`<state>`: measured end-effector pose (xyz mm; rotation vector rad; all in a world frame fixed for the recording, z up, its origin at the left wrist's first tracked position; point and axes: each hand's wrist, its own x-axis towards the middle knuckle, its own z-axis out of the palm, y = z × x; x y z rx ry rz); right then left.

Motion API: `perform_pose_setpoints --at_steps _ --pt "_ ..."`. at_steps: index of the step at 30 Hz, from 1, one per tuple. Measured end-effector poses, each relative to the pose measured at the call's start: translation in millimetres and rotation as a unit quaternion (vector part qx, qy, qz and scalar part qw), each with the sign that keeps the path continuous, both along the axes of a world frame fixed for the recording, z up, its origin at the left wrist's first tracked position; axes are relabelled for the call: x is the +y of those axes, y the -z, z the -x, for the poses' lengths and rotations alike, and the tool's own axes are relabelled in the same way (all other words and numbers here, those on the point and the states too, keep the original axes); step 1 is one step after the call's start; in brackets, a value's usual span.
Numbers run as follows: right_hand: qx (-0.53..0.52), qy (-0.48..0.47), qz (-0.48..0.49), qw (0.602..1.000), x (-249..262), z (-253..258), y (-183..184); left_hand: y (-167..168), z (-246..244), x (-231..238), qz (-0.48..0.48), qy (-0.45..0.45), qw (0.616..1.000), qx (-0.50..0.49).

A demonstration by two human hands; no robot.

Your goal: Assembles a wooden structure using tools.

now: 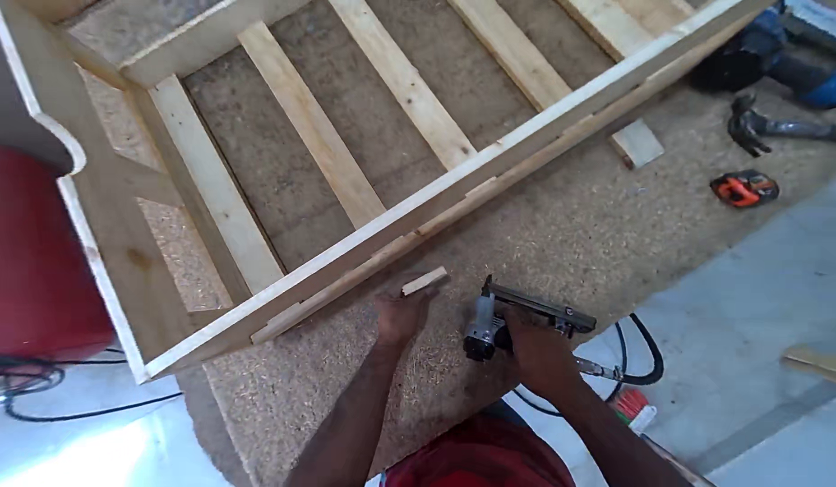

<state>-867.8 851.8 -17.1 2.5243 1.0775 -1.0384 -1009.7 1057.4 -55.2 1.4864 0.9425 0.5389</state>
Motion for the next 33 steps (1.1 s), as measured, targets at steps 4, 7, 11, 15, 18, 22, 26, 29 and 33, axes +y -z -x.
perform_pose_setpoints --at_steps 4,7,11,15,18,22,26,29,33 --pt "0.039 -0.014 -0.033 0.999 -18 2 -3 -6 -5 40 -0.204 -0.027 0.973 -0.109" --pt "0.078 -0.025 -0.047 0.996 -33 12 -12 -9 -15 52 -0.219 -0.095 0.969 -0.067" --pt "0.15 0.008 -0.047 0.988 -56 34 -32 -15 -20 60 -0.164 -0.092 0.982 -0.019" --pt "0.232 0.121 -0.182 0.948 -78 52 -53 -46 -17 73 -0.144 -0.01 0.969 0.203" --pt "0.324 0.266 -0.392 0.819 -77 68 -70 -60 -16 87 -0.113 0.064 0.911 0.391" --pt "0.517 0.444 -0.498 0.536 -33 72 -71 -56 -18 88 -0.113 0.067 0.903 0.409" --pt "0.606 0.511 -0.508 0.336 16 83 -43 -43 -20 92 -0.16 0.077 0.946 0.27" --pt "0.646 0.524 -0.522 0.19 57 107 -4 -35 -27 95 -0.168 0.113 0.965 0.168" --pt "0.642 0.552 -0.524 0.091 103 127 39 -23 -33 94 -0.139 0.093 0.985 0.032"
